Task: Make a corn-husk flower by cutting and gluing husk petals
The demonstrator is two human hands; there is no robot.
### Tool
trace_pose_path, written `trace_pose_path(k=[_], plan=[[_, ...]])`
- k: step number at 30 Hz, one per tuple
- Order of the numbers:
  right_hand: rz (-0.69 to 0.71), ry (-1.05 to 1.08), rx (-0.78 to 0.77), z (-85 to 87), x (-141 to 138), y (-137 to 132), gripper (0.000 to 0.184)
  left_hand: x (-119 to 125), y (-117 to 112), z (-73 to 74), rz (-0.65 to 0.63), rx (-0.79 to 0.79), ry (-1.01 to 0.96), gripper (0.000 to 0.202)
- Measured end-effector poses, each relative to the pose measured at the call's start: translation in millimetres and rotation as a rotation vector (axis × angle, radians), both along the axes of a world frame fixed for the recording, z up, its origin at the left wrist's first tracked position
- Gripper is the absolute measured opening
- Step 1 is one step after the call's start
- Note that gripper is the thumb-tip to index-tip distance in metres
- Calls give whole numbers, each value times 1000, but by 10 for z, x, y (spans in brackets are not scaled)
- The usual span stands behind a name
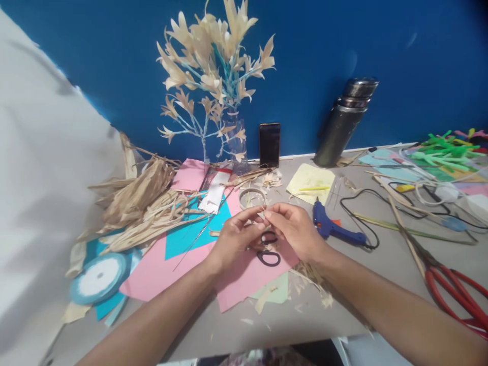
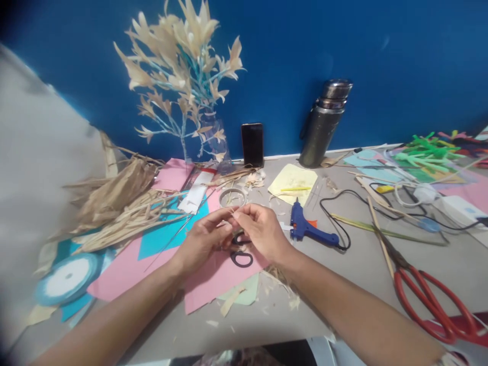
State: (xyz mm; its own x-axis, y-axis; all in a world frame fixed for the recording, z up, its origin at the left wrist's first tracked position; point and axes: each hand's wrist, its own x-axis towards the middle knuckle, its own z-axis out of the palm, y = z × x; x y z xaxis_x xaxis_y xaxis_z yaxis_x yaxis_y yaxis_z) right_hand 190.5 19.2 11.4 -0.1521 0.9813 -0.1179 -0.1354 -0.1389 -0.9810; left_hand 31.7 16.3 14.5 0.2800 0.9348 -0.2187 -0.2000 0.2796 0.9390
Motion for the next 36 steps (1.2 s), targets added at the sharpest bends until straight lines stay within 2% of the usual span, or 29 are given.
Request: trace_pose_path(k=[4,13,19,26,31,36], plan=[[36,48,-32,-46,-66,-35,25,48,-3,-57,35,6,-59,55],[-3,-215,81,-129,-99,-65,20,2,44,-106,60,5,-112,39],[-15,-296,118,-203,-86,-64,17,8,51,-72,111,-116,-164,38],[35,-174,77,-178,-92,-73,16,10,62,-21,120,-193,-206,35],[110,-9,-42,-93,-111,-75,15,7,70,-19,121,-182,-220,39],[187,153,-62,-78,-93,-52,19,21,56,-25,115,-206,-260,40]])
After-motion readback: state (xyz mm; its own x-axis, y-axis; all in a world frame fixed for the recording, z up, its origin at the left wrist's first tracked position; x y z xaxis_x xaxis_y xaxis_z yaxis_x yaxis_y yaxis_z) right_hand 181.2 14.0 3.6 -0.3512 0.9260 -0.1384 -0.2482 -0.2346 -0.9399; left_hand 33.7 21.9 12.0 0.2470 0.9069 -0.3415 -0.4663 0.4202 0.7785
